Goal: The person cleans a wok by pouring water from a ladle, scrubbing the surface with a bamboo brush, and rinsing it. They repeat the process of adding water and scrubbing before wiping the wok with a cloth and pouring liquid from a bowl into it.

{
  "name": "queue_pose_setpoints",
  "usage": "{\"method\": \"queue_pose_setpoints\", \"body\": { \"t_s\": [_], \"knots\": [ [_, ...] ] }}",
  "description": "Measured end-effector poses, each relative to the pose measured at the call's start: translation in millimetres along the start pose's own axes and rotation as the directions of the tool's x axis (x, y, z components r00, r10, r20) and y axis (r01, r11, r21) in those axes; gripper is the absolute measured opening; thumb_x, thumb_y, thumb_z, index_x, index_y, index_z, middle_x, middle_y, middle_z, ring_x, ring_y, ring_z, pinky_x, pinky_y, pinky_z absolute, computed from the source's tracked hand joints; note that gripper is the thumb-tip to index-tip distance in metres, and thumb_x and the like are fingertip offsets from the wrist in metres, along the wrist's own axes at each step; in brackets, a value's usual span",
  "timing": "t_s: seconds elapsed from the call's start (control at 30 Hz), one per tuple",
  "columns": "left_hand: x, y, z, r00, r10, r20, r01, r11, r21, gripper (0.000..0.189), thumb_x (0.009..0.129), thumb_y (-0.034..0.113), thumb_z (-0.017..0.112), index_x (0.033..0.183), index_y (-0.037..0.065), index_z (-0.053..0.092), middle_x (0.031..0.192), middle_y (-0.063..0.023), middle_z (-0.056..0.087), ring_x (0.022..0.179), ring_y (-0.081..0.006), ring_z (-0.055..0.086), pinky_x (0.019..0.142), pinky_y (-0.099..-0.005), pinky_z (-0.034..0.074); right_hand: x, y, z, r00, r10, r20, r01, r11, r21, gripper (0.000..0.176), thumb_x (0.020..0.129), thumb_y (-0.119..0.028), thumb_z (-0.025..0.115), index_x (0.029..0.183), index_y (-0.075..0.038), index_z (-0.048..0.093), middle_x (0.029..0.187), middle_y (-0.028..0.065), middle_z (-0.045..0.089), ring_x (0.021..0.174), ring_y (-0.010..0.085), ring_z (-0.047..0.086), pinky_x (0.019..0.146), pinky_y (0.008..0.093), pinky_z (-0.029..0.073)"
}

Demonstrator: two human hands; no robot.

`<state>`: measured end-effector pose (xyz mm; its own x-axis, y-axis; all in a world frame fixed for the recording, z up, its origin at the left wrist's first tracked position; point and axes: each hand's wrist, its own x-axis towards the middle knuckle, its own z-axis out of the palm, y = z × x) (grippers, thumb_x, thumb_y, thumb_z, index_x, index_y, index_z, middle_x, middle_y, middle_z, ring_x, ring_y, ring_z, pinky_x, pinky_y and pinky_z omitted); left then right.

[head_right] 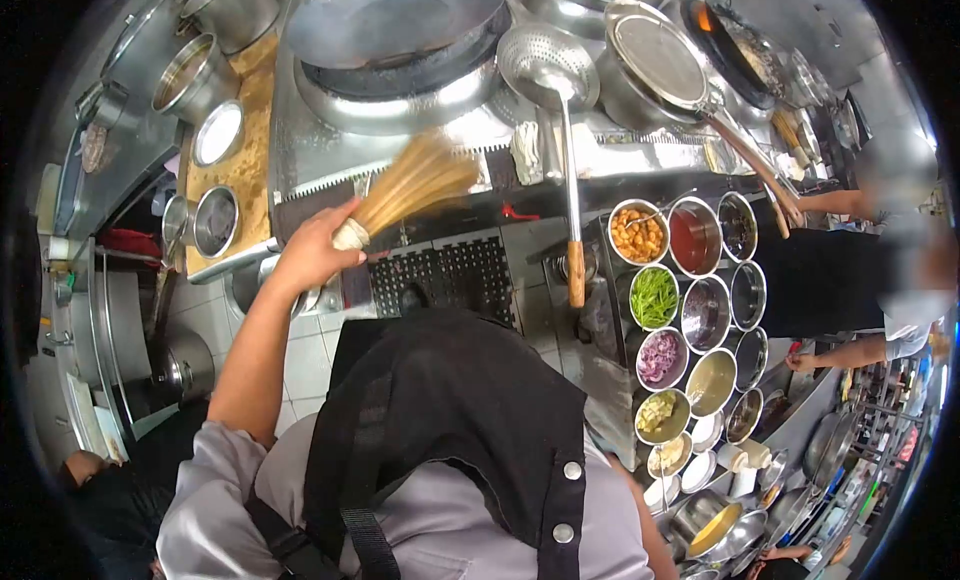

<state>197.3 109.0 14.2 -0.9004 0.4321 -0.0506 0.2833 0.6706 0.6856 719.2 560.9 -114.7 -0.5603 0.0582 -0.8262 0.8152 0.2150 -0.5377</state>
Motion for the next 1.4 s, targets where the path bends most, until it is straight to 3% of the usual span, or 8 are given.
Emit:
{"method": "queue_pose_setpoints", "body": {
  "t_s": [0.27, 0.4, 0.6, 0.67, 0.7, 0.8, 1.13, 1.4],
  "knots": [
    [14, -89, -93, 0.969, -0.201, -0.14, 0.203, 0.979, -0.004, 0.077, 0.074, 0.023, 0.079, 0.14, -0.005, 0.05, 0.124, -0.0268, 0.064, 0.115, -0.039, 0.063, 0.101, -0.0427, 0.047, -83, -275, 2, 0.956, -0.288, -0.058, 0.284, 0.855, 0.434, 0.055, 0.095, -0.022, 0.066, 0.142, 0.001, 0.048, 0.099, 0.0067, 0.068, 0.088, 0.0161, 0.064, 0.083, 0.0301, 0.051],
    [36, -179, -41, 0.891, -0.399, -0.214, 0.402, 0.915, -0.036, 0.066, 0.082, 0.029, 0.074, 0.134, -0.005, 0.052, 0.119, -0.0295, 0.064, 0.112, -0.0438, 0.062, 0.098, -0.0465, 0.048, 92, -320, 9, 0.597, -0.507, -0.622, 0.193, 0.843, -0.502, 0.078, 0.082, -0.024, 0.077, 0.147, -0.003, 0.041, 0.102, 0.0188, 0.064, 0.089, 0.0354, 0.065, 0.083, 0.042, 0.052],
    [45, -146, -43, 0.912, -0.292, -0.289, 0.389, 0.839, 0.38, 0.061, 0.086, 0.029, 0.07, 0.133, -0.005, 0.051, 0.13, -0.028, 0.055, 0.122, -0.0456, 0.052, 0.103, -0.0496, 0.043, 177, -347, 7, 0.603, -0.409, -0.685, 0.082, 0.886, -0.457, 0.083, 0.08, -0.017, 0.075, 0.15, -0.009, 0.033, 0.112, 0.029, 0.063, 0.108, 0.0458, 0.062, 0.093, 0.0483, 0.05],
    [50, -135, -49, 0.904, 0.004, -0.427, 0.147, 0.936, 0.319, 0.059, 0.087, 0.026, 0.071, 0.134, -0.003, 0.053, 0.126, -0.028, 0.059, 0.124, -0.0448, 0.051, 0.106, -0.048, 0.041, 172, -358, -5, 0.446, -0.674, -0.589, 0.439, 0.739, -0.512, 0.073, 0.082, -0.012, 0.069, 0.148, -0.006, 0.036, 0.099, 0.0236, 0.066, 0.091, 0.0361, 0.068, 0.08, 0.0429, 0.054],
    [56, -114, -56, 0.917, 0.019, -0.399, 0.068, 0.977, 0.202, 0.049, 0.087, 0.016, 0.07, 0.13, -0.003, 0.056, 0.127, -0.0224, 0.056, 0.118, -0.039, 0.055, 0.1, -0.0442, 0.046, 146, -398, -4, 0.717, -0.391, -0.576, 0.515, 0.855, 0.06, 0.063, 0.084, -0.006, 0.063, 0.143, -0.005, 0.041, 0.088, 0.0143, 0.064, 0.07, 0.0222, 0.065, 0.06, 0.0333, 0.052],
    [72, -77, -49, 0.93, -0.201, -0.309, 0.109, 0.95, -0.291, 0.044, 0.088, 0.009, 0.069, 0.128, -0.003, 0.057, 0.122, -0.0171, 0.058, 0.112, -0.0298, 0.059, 0.094, -0.036, 0.05, 139, -479, -16, 0.763, -0.391, -0.515, 0.628, 0.639, 0.445, 0.058, 0.085, -0.002, 0.061, 0.14, -0.004, 0.044, 0.081, 0.0066, 0.06, 0.056, 0.013, 0.057, 0.046, 0.0259, 0.044],
    [63, 1, 2, 0.93, -0.31, -0.196, 0.133, 0.784, -0.607, 0.048, 0.088, -0.003, 0.066, 0.134, -0.002, 0.053, 0.122, -0.0118, 0.059, 0.107, -0.0178, 0.06, 0.09, -0.0293, 0.051, 277, -786, -284, 0.671, -0.576, -0.466, 0.647, 0.763, -0.011, 0.01, 0.088, -0.005, 0.057, 0.095, -0.001, 0.051, 0.062, 0.0066, 0.052, 0.044, 0.0158, 0.048, 0.04, 0.0317, 0.042],
    [29, -3, 12, 0.79, -0.555, -0.26, 0.254, 0.683, -0.685, 0.05, 0.088, -0.002, 0.067, 0.136, 0.0, 0.052, 0.121, -0.0114, 0.061, 0.103, -0.0144, 0.059, 0.087, -0.0274, 0.051, 321, -897, -311, 0.921, -0.336, -0.198, 0.308, 0.316, 0.898, 0.01, 0.09, 0.004, 0.053, 0.087, 0.0, 0.044, 0.073, 0.0072, 0.052, 0.051, 0.0151, 0.055, 0.045, 0.0243, 0.053]
  ]
}}
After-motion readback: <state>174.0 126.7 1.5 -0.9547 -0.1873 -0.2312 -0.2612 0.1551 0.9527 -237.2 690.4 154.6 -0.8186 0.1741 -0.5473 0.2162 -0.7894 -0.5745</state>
